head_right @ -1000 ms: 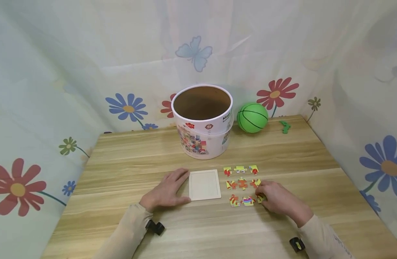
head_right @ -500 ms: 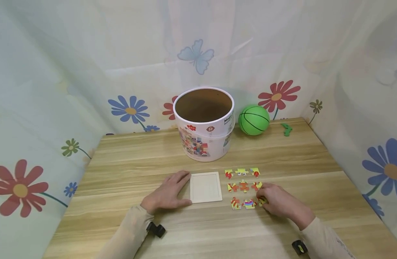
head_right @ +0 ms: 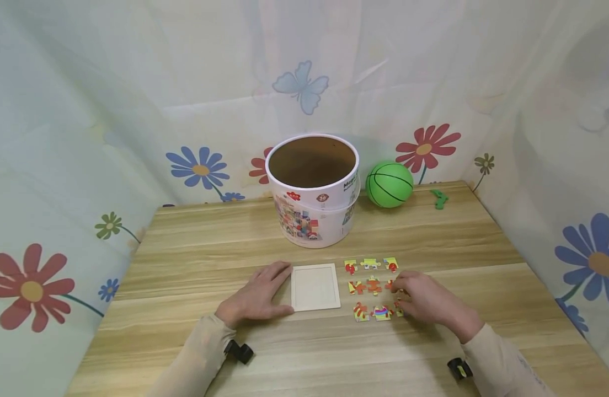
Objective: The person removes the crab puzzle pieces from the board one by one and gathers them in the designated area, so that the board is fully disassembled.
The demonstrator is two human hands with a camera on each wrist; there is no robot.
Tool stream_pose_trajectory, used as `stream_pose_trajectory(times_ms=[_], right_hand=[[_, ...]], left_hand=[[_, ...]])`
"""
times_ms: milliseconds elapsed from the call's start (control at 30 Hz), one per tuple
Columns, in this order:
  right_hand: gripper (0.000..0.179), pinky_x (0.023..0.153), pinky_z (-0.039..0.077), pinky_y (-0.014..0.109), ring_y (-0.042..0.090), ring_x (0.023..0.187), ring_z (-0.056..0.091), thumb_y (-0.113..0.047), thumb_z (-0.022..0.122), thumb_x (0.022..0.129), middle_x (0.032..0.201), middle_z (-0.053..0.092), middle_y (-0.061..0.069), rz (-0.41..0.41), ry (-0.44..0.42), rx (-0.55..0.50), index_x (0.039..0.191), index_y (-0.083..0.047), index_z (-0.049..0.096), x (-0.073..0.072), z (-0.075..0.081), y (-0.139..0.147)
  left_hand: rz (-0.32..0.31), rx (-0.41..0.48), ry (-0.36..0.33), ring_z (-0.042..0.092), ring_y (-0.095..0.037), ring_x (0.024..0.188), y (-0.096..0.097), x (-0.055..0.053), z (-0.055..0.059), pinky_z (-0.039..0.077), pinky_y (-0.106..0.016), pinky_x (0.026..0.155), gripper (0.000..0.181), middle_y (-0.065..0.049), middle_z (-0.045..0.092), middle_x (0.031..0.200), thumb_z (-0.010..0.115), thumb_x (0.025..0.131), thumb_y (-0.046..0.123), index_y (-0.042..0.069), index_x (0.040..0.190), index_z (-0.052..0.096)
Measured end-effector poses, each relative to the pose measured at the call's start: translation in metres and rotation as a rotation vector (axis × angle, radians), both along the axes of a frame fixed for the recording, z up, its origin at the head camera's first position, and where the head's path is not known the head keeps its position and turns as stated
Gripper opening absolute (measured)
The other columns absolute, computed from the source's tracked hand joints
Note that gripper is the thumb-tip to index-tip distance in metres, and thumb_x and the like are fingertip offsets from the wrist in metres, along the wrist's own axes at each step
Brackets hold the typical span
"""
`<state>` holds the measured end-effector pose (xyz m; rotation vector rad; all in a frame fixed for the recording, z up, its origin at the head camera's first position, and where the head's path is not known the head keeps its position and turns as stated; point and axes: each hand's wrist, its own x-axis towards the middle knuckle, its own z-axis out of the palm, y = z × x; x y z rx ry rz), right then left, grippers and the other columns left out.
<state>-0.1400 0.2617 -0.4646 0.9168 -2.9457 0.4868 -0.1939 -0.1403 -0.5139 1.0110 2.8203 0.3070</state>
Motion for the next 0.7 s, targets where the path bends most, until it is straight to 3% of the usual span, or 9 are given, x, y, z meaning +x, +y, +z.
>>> stream_pose_trajectory(times_ms=[200, 433, 533, 700], right_hand=[[0.017, 0.075, 0.056, 0.036, 0.017, 0.088, 0.064, -0.017, 0.078, 0.081, 0.097, 0.065, -0.003, 0.024, 0.034, -0.004, 0.097, -0.013, 0.072, -0.02, 0.012, -0.014], [0.033, 0.085, 0.055, 0.043, 0.022, 0.098, 0.063, -0.029, 0.077, 0.083, 0.108, 0.065, 0.003, 0.068, 0.106, -0.039, 0.111, -0.012, 0.07, -0.042, 0.031, -0.031], [0.05, 0.092, 0.052, 0.045, 0.023, 0.107, 0.059, -0.045, 0.075, 0.083, 0.117, 0.062, 0.006, 0.098, 0.172, -0.037, 0.12, -0.012, 0.067, -0.05, 0.041, -0.039], [0.075, 0.102, 0.04, 0.057, 0.031, 0.125, 0.047, -0.063, 0.071, 0.077, 0.137, 0.051, 0.012, 0.155, 0.275, -0.016, 0.134, -0.016, 0.058, -0.059, 0.054, -0.05]], left_hand=[[0.001, 0.011, -0.01, 0.025, -0.027, 0.145, -0.006, 0.001, 0.002, 0.023, -0.051, 0.117, 0.097, -0.012, 0.028, 0.156, 0.061, 0.083, 0.065, 0.006, 0.153, 0.029], [0.003, 0.015, -0.039, 0.023, -0.025, 0.147, -0.009, 0.0, 0.003, 0.022, -0.051, 0.117, 0.098, -0.009, 0.025, 0.159, 0.059, 0.083, 0.068, 0.009, 0.155, 0.026], [-0.015, 0.02, -0.001, 0.023, -0.026, 0.147, -0.01, -0.004, 0.011, 0.022, -0.052, 0.117, 0.098, -0.01, 0.026, 0.159, 0.06, 0.083, 0.067, 0.009, 0.154, 0.027], [-0.044, 0.037, 0.127, 0.026, -0.031, 0.146, -0.011, -0.012, 0.034, 0.023, -0.056, 0.115, 0.096, -0.01, 0.03, 0.158, 0.064, 0.082, 0.065, 0.011, 0.154, 0.029]])
